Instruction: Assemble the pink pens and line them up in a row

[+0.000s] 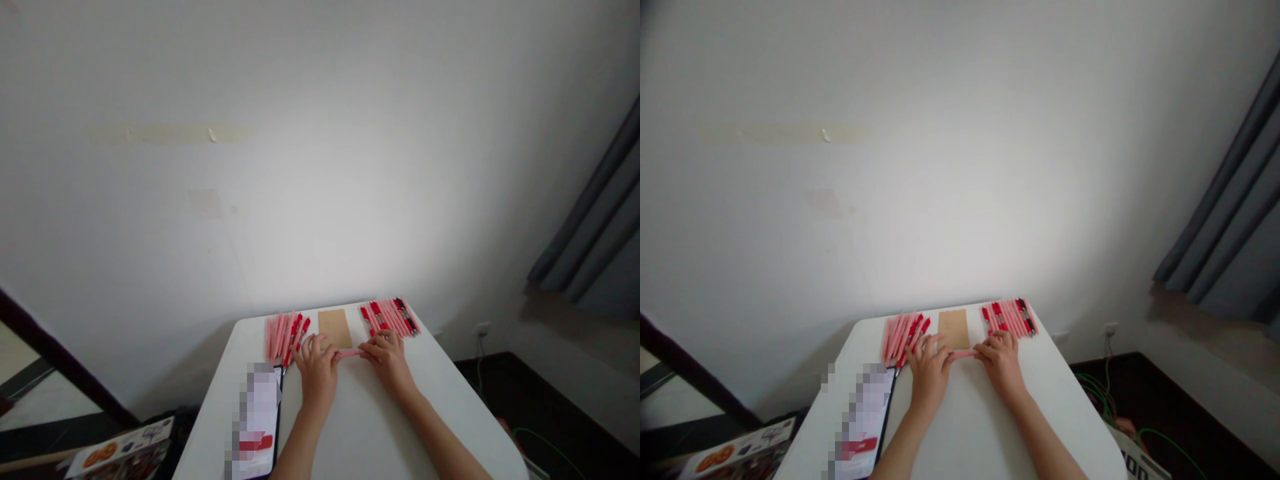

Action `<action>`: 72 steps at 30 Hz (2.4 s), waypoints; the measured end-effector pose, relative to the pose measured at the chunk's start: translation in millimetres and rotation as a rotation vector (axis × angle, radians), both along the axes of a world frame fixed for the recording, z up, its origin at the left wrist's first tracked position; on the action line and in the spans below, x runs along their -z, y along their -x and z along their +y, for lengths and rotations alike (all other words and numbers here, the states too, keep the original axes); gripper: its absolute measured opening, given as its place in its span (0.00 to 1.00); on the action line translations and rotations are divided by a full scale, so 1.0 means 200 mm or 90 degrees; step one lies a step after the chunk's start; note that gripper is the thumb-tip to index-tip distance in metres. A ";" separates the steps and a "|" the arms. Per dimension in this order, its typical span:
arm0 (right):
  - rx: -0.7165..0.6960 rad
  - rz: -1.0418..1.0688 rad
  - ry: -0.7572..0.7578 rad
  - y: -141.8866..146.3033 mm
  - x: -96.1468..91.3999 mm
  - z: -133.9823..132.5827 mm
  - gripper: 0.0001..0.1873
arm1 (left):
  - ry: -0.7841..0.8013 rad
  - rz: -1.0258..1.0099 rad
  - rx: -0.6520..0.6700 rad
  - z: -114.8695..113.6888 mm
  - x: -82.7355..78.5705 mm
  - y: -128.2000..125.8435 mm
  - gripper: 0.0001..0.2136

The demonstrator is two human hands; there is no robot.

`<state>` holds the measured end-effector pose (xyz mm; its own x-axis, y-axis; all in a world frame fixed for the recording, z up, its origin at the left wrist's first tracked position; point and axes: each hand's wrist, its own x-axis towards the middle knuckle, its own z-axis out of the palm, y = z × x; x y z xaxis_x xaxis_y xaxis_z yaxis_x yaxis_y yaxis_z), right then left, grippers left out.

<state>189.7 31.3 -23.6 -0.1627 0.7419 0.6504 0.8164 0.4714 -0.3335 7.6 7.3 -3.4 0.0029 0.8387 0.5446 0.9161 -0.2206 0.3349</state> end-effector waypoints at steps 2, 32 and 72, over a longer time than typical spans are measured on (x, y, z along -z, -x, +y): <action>-0.003 0.007 0.000 0.00 0.00 0.00 0.07 | 0.002 0.004 -0.014 0.00 0.00 0.00 0.09; -0.019 0.023 -0.024 -0.02 0.03 0.02 0.09 | -0.004 -0.012 -0.018 0.01 0.00 0.01 0.11; -0.037 0.041 -0.016 -0.03 0.05 0.03 0.08 | -0.009 -0.061 0.026 0.00 -0.01 0.00 0.05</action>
